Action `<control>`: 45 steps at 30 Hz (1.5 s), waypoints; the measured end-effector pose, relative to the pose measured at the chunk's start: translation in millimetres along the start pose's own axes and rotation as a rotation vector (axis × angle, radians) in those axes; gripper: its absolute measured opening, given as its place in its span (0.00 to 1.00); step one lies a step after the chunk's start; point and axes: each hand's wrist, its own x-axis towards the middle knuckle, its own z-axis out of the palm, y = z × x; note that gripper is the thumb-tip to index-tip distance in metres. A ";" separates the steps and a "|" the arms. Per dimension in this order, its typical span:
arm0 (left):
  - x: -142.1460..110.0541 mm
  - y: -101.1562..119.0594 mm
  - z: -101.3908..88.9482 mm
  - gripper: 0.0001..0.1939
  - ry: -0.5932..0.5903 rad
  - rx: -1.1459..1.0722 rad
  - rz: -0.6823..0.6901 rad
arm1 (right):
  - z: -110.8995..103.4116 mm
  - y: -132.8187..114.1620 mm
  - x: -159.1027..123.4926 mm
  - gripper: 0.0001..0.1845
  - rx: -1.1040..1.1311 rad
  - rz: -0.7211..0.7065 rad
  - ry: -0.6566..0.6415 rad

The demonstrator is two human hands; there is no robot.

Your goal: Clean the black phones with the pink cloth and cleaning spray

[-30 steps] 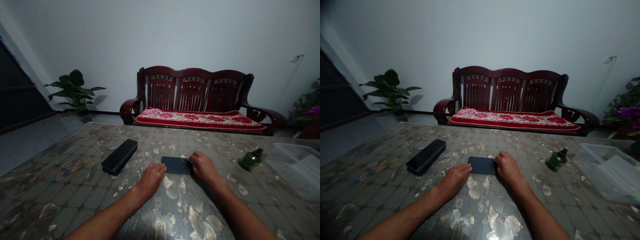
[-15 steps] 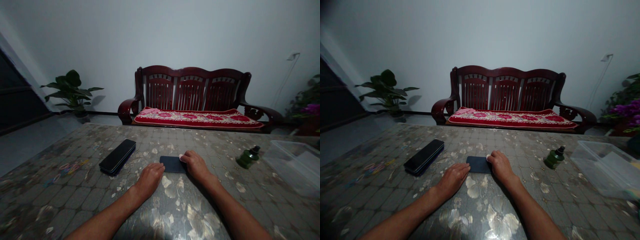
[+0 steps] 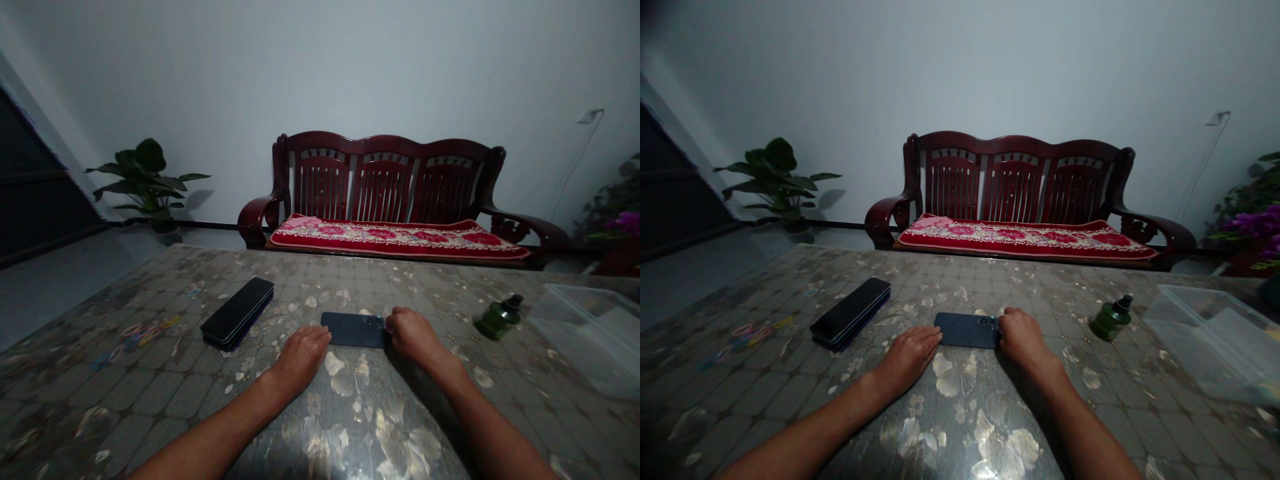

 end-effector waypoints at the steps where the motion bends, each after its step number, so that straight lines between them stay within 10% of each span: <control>1: -0.2 -0.1 0.2 0.14 0.001 -0.005 -0.003 | -0.9 0.0 -1.5 0.15 -0.002 -0.005 0.002; 27: 3.9 1.2 -8.3 0.11 -0.008 -0.017 -0.013 | 19.7 -52.2 -3.1 0.14 0.125 -0.319 0.148; 45: 4.3 1.7 -8.5 0.10 -0.008 0.002 -0.016 | 22.2 -55.1 -4.1 0.14 0.162 -0.211 0.148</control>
